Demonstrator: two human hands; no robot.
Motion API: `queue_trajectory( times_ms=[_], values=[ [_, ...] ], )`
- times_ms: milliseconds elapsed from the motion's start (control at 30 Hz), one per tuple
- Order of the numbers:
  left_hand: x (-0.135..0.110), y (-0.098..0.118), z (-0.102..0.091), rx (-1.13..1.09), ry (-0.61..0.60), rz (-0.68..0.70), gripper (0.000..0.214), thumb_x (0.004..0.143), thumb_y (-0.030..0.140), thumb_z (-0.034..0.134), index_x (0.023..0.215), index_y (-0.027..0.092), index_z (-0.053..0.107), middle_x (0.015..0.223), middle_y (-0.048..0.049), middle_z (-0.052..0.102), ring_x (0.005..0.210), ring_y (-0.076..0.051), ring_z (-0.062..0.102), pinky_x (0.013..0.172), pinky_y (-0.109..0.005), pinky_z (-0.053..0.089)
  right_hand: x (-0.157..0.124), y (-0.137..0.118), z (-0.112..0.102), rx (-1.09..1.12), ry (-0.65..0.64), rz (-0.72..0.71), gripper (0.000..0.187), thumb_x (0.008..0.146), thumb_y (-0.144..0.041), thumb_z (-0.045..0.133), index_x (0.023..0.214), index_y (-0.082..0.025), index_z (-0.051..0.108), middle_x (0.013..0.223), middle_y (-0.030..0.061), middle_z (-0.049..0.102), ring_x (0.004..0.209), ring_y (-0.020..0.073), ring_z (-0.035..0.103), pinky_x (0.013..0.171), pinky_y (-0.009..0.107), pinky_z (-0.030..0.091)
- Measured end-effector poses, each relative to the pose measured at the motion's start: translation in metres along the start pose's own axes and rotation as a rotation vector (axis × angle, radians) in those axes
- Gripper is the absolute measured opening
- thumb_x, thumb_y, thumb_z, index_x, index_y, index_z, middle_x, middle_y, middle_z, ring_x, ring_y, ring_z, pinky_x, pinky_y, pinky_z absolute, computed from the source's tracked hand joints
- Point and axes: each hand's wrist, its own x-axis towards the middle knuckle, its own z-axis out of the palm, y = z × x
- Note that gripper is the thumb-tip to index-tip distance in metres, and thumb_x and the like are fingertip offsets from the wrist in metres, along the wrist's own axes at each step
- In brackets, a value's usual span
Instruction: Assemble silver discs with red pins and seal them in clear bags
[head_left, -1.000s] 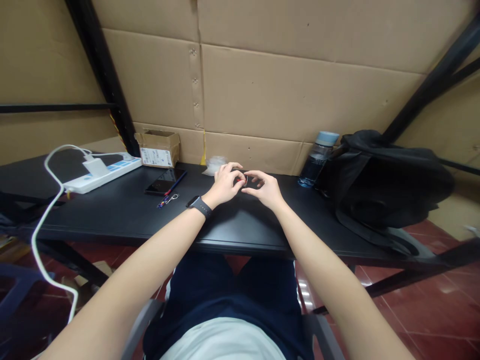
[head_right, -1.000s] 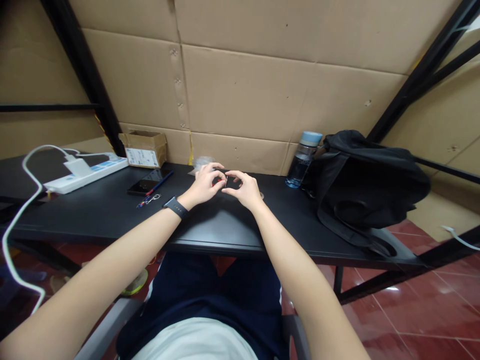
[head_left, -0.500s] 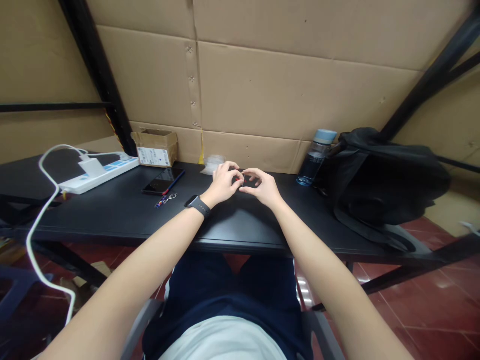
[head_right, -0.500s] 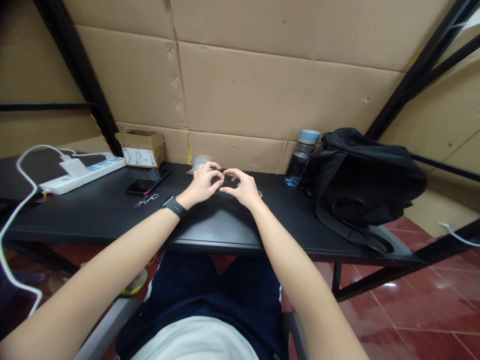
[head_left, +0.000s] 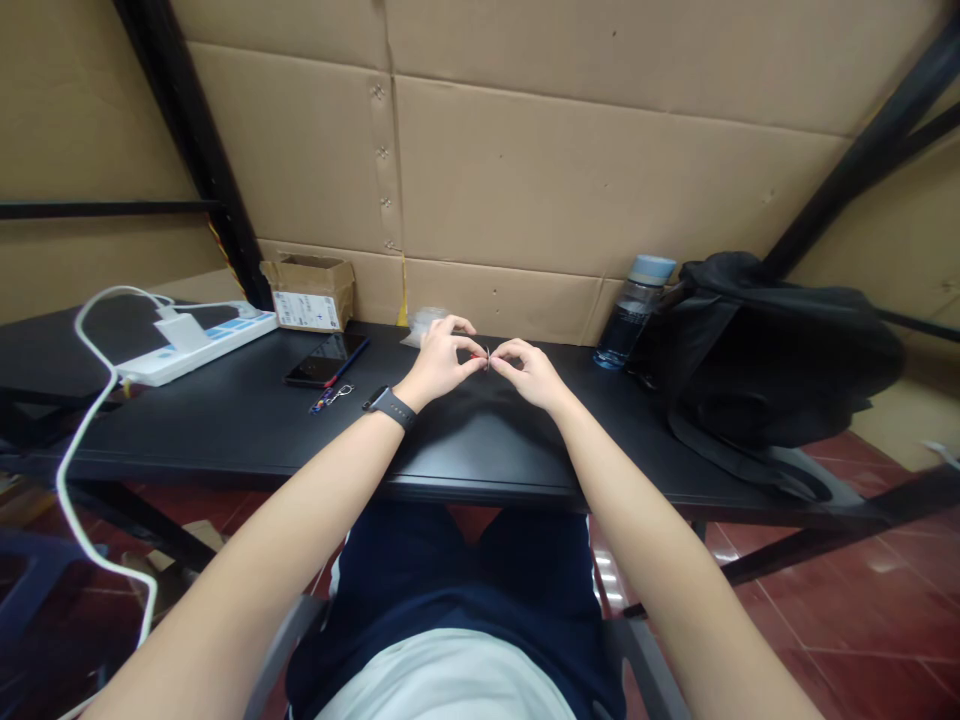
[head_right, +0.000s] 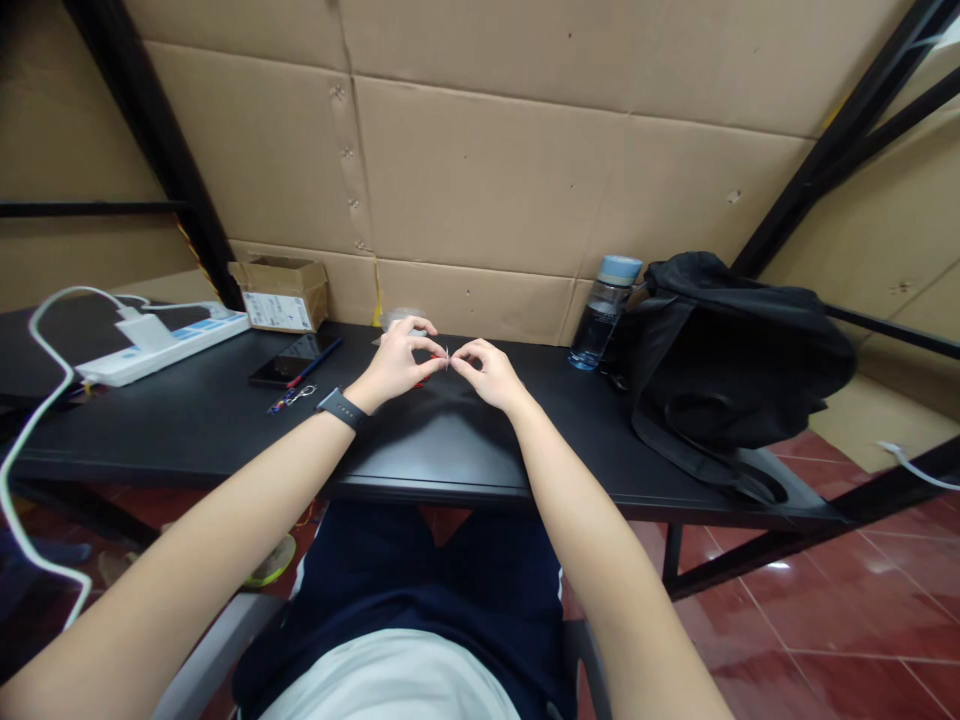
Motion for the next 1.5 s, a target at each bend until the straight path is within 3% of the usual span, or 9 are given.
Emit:
queue_trajectory(
  times_ms=[133, 267, 400, 533, 767, 967, 1167, 1333, 1500],
  values=[
    [0.002, 0.001, -0.001, -0.063, -0.007, 0.036, 0.006, 0.085, 0.031, 0.078, 0.085, 0.025, 0.078, 0.114, -0.0041, 0.064, 0.115, -0.026, 0.054, 0.103, -0.044, 0.042, 0.000, 0.001, -0.002, 0.044, -0.023, -0.004, 0.015, 0.092, -0.031, 0.065, 0.088, -0.019, 0.073, 0.102, 0.0063, 0.067, 0.092, 0.0189, 0.064, 0.075, 0.030, 0.048],
    [0.002, -0.002, 0.000, -0.168, 0.023, 0.021, 0.015, 0.095, 0.034, 0.064, 0.098, 0.022, 0.072, 0.111, -0.0052, 0.065, 0.112, -0.023, 0.058, 0.106, -0.043, 0.042, -0.001, 0.005, -0.005, 0.017, -0.039, 0.019, 0.014, 0.092, -0.029, 0.065, 0.085, -0.019, 0.073, 0.106, 0.0074, 0.066, 0.095, 0.0195, 0.063, 0.072, 0.029, 0.048],
    [-0.003, -0.002, 0.001, -0.144, -0.130, 0.028, 0.036, 0.084, 0.045, 0.077, 0.115, 0.028, 0.071, 0.132, -0.0051, 0.060, 0.126, -0.029, 0.052, 0.112, -0.049, 0.038, -0.002, 0.008, -0.004, -0.008, -0.051, 0.028, 0.012, 0.089, -0.028, 0.068, 0.085, -0.019, 0.073, 0.107, 0.0074, 0.064, 0.097, 0.0196, 0.063, 0.073, 0.029, 0.048],
    [-0.005, -0.001, 0.002, -0.108, -0.249, 0.033, 0.032, 0.078, 0.047, 0.081, 0.104, 0.030, 0.075, 0.130, -0.0036, 0.062, 0.125, -0.031, 0.052, 0.113, -0.052, 0.038, -0.003, 0.006, -0.003, -0.009, -0.074, 0.032, 0.011, 0.090, -0.029, 0.068, 0.087, -0.020, 0.075, 0.109, 0.0069, 0.063, 0.097, 0.0191, 0.063, 0.075, 0.030, 0.049],
    [-0.003, -0.002, 0.001, -0.099, -0.240, 0.017, 0.034, 0.083, 0.056, 0.075, 0.104, 0.030, 0.078, 0.129, -0.0035, 0.064, 0.125, -0.030, 0.053, 0.113, -0.051, 0.037, -0.003, 0.006, -0.004, -0.019, -0.068, 0.020, 0.014, 0.090, -0.031, 0.067, 0.086, -0.019, 0.074, 0.107, 0.0075, 0.063, 0.095, 0.0191, 0.063, 0.076, 0.030, 0.050],
    [-0.004, -0.005, 0.006, -0.013, -0.250, -0.046, 0.028, 0.086, 0.051, 0.073, 0.101, 0.029, 0.080, 0.127, -0.0040, 0.067, 0.124, -0.030, 0.053, 0.109, -0.049, 0.039, -0.003, 0.008, -0.005, -0.041, -0.075, 0.026, 0.014, 0.089, -0.027, 0.066, 0.079, -0.019, 0.072, 0.106, 0.0065, 0.064, 0.093, 0.0183, 0.063, 0.074, 0.029, 0.050],
    [-0.007, -0.004, 0.007, -0.011, -0.241, -0.018, 0.042, 0.088, 0.053, 0.070, 0.126, 0.036, 0.071, 0.134, -0.0032, 0.064, 0.125, -0.030, 0.051, 0.107, -0.049, 0.039, -0.003, 0.007, -0.006, -0.031, -0.064, 0.039, 0.013, 0.089, -0.027, 0.066, 0.080, -0.019, 0.071, 0.107, 0.0068, 0.064, 0.094, 0.0185, 0.062, 0.073, 0.028, 0.050],
    [-0.007, -0.005, 0.008, 0.089, -0.324, -0.032, 0.036, 0.084, 0.063, 0.071, 0.110, 0.039, 0.079, 0.132, -0.0035, 0.065, 0.123, -0.034, 0.048, 0.104, -0.053, 0.037, -0.003, 0.006, -0.006, -0.035, -0.052, 0.054, 0.013, 0.088, -0.026, 0.066, 0.079, -0.019, 0.072, 0.108, 0.0068, 0.062, 0.090, 0.0172, 0.062, 0.071, 0.028, 0.050],
    [-0.009, -0.007, 0.010, 0.130, -0.388, -0.032, 0.039, 0.083, 0.070, 0.068, 0.108, 0.043, 0.079, 0.133, -0.0035, 0.063, 0.120, -0.036, 0.048, 0.101, -0.055, 0.037, -0.003, 0.010, -0.004, -0.075, -0.080, 0.051, 0.012, 0.087, -0.024, 0.065, 0.078, -0.019, 0.072, 0.108, 0.0070, 0.063, 0.092, 0.0176, 0.061, 0.076, 0.029, 0.050]
  ],
)
